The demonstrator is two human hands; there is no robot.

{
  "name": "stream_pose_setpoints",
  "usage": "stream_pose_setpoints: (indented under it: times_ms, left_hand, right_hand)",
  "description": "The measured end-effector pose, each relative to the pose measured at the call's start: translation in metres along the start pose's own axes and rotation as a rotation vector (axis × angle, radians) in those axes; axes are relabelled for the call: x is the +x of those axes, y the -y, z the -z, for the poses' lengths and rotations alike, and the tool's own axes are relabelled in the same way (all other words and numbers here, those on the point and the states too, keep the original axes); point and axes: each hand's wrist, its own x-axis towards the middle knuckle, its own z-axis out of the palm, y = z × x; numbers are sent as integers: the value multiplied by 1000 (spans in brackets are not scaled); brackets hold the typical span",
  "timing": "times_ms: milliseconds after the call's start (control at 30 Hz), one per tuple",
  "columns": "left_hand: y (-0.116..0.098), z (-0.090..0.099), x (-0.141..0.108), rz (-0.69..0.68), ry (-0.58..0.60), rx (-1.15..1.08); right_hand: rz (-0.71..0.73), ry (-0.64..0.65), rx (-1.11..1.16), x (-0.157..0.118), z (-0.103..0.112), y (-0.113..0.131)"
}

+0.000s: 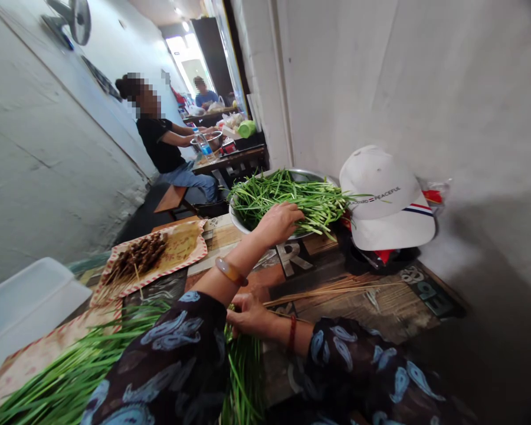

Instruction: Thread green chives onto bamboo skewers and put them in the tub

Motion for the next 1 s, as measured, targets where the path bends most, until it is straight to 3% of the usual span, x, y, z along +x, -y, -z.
stream_pose_setpoints:
  times_ms: [100, 267, 500, 667, 833, 1000]
  left_hand:
    - [4, -3, 3, 5, -46, -134]
    - [13, 1, 5, 155, -98, -439]
    - [17, 2, 11, 215, -76, -516]
    - [17, 6, 11, 250, -167, -700]
    - [14, 38, 12, 356, -312, -867]
    - [-10, 95, 28, 266, -657, -912]
  right_hand:
    - [-10, -12, 23, 1, -1, -1]
    - [-38, 6, 19, -2, -1, 5]
    - [-23, 24, 22, -2, 0, 4]
    - [-33, 17, 14, 0, -2, 3]
    - [-27, 11, -37, -3, -3, 7]
    - [-33, -26, -98, -6, -4, 8]
